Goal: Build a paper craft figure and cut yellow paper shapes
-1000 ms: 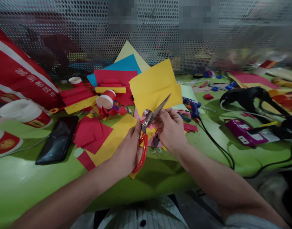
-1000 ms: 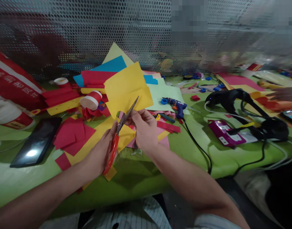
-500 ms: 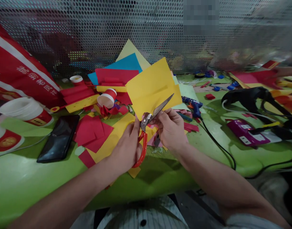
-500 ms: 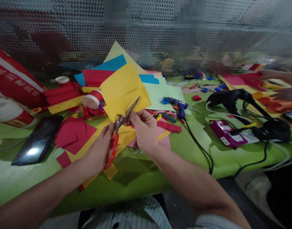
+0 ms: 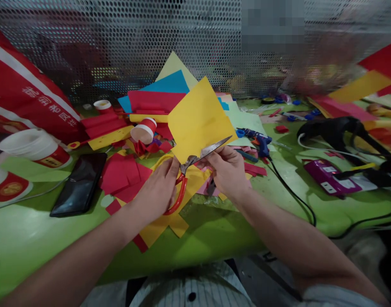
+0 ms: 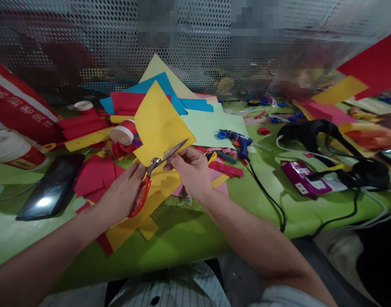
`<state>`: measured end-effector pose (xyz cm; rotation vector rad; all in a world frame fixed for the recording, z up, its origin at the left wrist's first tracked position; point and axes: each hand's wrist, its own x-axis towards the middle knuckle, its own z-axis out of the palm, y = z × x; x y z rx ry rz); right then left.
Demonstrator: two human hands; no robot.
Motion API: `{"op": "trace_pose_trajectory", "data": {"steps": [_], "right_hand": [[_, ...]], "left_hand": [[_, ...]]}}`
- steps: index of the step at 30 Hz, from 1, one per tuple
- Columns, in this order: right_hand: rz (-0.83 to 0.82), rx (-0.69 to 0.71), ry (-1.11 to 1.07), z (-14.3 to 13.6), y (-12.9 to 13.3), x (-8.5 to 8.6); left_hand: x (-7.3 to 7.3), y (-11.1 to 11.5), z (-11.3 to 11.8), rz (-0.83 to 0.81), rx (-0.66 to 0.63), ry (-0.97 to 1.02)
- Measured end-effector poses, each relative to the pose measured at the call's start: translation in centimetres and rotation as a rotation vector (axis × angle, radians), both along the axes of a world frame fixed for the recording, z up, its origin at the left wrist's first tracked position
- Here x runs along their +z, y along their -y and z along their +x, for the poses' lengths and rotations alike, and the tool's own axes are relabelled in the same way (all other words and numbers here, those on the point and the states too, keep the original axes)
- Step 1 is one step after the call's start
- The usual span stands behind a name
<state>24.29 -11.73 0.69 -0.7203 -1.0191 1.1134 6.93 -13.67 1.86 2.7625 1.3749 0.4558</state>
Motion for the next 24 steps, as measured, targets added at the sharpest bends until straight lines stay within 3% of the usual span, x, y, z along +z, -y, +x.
{"op": "trace_pose_trajectory", "data": {"steps": [8,17,24], "right_hand": [[-0.015,-0.022,0.069,0.1,0.0,0.2],[-0.066,-0.015,0.128,0.0,0.0,0.1],[-0.070,0.001,0.179,-0.1,0.2,0.0]], "left_hand": [[0.4,0.0,0.1,0.007,0.000,-0.083],[0.9,-0.1,-1.2,0.019,0.033,-0.221],[0.5,-0.1,-1.7,0.056,0.015,-0.204]]}}
